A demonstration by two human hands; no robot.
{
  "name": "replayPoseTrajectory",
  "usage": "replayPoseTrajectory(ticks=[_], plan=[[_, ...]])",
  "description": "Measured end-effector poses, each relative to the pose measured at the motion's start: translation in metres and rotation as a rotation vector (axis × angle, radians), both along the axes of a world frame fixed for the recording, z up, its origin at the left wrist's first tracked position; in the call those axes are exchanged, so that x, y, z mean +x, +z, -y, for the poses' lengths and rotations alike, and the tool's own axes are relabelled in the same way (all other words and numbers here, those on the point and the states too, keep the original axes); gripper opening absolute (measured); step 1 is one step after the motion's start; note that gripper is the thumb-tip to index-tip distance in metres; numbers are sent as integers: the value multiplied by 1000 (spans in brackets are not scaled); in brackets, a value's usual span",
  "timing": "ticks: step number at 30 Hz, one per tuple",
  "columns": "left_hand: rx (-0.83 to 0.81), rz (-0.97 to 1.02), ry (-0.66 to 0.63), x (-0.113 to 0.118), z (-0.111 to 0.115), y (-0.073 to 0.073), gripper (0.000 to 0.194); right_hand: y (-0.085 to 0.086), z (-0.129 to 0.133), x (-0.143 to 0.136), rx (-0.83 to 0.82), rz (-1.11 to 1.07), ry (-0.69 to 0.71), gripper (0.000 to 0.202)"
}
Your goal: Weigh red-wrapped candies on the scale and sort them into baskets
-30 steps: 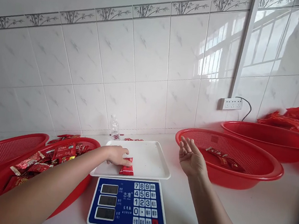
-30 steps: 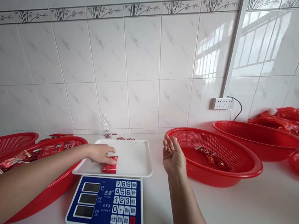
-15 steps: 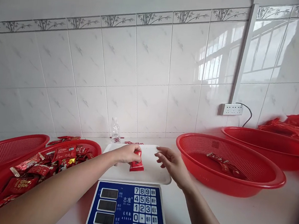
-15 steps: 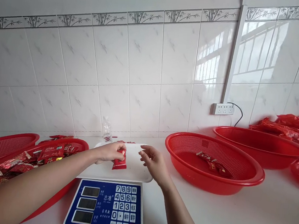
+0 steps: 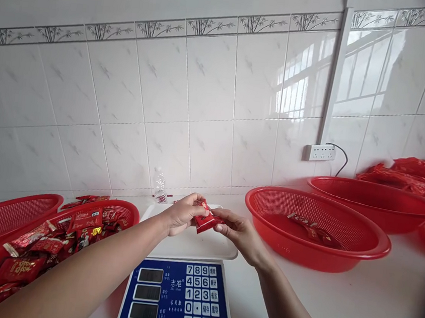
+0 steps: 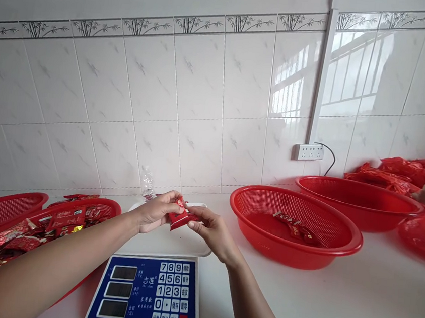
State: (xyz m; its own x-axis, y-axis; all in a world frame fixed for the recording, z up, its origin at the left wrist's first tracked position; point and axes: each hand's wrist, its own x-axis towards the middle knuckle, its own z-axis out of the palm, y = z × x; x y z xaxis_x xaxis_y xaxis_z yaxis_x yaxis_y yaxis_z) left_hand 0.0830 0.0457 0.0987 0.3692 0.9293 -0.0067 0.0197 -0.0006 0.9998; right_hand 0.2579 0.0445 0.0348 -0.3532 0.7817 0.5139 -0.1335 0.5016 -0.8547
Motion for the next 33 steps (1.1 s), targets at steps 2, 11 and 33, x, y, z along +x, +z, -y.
replayPoseTrajectory(ticks=[2,11,33], plan=[[-5,13,3,-1,0,-1,27,-1,-1,-1,-7,-10,32,40],[-14,-13,11,-9,0,-8,30,-13,-12,-6,-127,-41,-196,35],[-43,-421,43,-41,-10,-28,62,-31,-49,55,-313,-878,-583,32]])
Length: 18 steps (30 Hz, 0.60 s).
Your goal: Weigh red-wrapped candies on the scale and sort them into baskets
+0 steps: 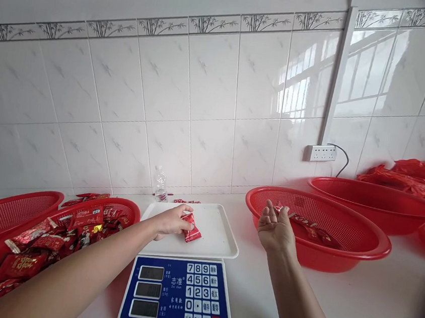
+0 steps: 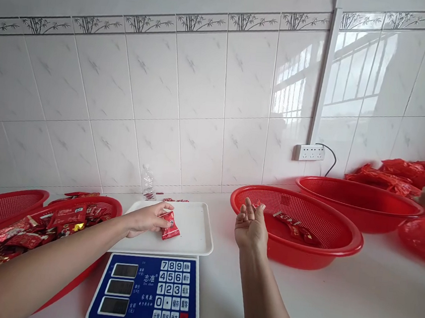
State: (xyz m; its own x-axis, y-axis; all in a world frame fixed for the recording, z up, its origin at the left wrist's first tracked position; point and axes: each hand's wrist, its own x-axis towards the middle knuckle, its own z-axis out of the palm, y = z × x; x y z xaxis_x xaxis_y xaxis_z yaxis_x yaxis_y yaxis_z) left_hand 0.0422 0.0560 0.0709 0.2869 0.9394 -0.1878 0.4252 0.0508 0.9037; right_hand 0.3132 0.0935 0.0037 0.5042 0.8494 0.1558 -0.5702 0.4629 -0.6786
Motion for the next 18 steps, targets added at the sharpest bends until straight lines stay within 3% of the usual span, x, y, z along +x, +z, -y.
replayPoseTrajectory(ticks=[6,11,14,18], plan=[[135,-182,52,-19,-5,1,64,10,9,-2,-8,-70,34,30],[224,-303,108,-61,-11,12,47,20,18,-16,-18,-14,207,33],[234,-406,197,-102,-10,22,37,19,26,-33,-2,254,303,43],[131,-593,288,-161,4,28,24,15,35,-53,7,753,314,51]])
